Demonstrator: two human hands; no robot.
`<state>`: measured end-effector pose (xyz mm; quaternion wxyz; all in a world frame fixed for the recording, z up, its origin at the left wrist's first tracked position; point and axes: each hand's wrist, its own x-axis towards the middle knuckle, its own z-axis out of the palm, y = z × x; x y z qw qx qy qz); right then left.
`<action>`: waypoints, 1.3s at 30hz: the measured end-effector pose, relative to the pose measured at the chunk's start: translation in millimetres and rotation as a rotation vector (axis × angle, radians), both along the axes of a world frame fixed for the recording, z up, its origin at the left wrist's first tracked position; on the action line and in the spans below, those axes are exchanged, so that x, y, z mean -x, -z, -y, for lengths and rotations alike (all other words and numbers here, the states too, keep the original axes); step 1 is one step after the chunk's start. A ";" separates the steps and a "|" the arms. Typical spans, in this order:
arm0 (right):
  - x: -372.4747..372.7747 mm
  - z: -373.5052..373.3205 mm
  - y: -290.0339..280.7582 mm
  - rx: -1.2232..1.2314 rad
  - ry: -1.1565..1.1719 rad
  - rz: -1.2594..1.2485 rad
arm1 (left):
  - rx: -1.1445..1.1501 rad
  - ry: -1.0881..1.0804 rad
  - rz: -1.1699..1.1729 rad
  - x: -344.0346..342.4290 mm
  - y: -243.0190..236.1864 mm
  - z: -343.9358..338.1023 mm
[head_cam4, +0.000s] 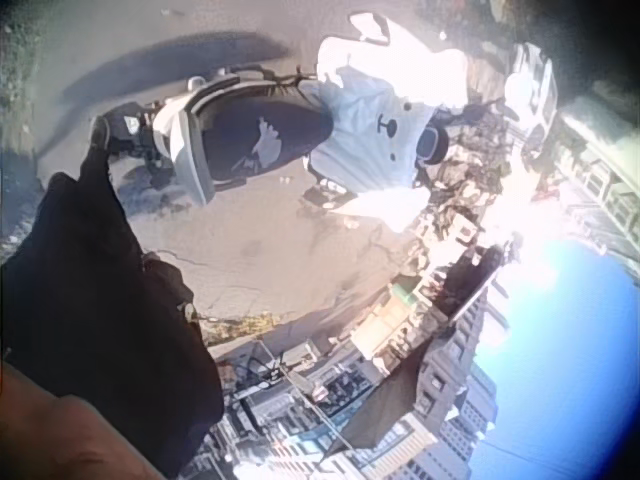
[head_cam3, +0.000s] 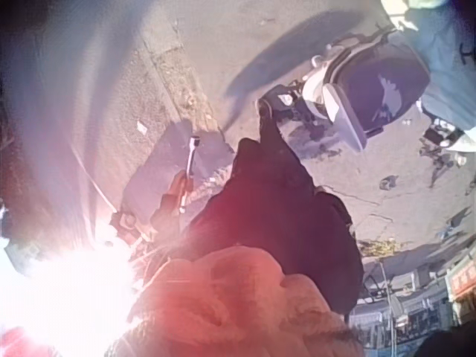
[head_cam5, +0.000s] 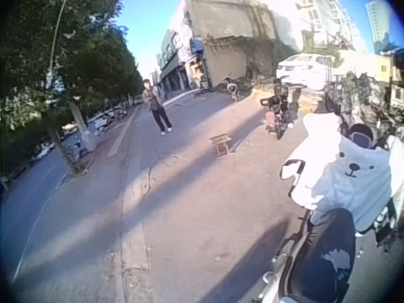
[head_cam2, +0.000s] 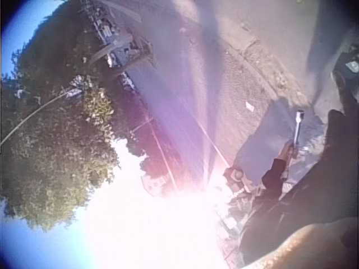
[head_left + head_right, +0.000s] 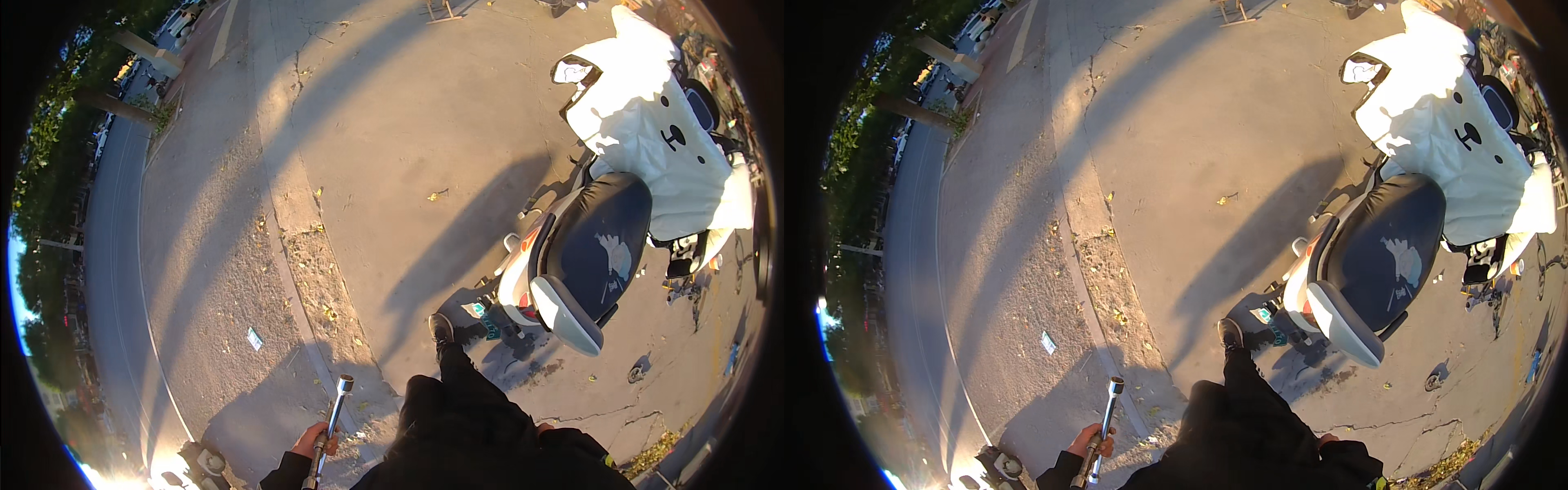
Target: The person kneels beside a white scooter and uses a socket wrench and pliers to remove the rear brake assembly and related fasteners. They detach the brake caliper, disconnect a cable, and place the removed parts on the ground.
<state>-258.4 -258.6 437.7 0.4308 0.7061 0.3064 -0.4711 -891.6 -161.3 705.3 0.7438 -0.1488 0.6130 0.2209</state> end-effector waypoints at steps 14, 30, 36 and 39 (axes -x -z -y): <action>274.1 -124.7 5.5 -0.302 0.524 -0.115 | -0.093 0.762 -0.382 112.3 30.0 -507.9; 560.9 -489.3 8.0 -0.296 1.809 0.417 | -0.716 2.192 -0.314 -364.6 60.5 -951.4; 652.4 -689.4 14.3 -0.357 2.258 0.763 | -0.446 2.845 -0.075 -494.2 109.0 -936.5; 654.5 -800.1 -2.9 -0.393 2.748 0.945 | -0.605 3.203 0.071 -530.8 159.0 -921.9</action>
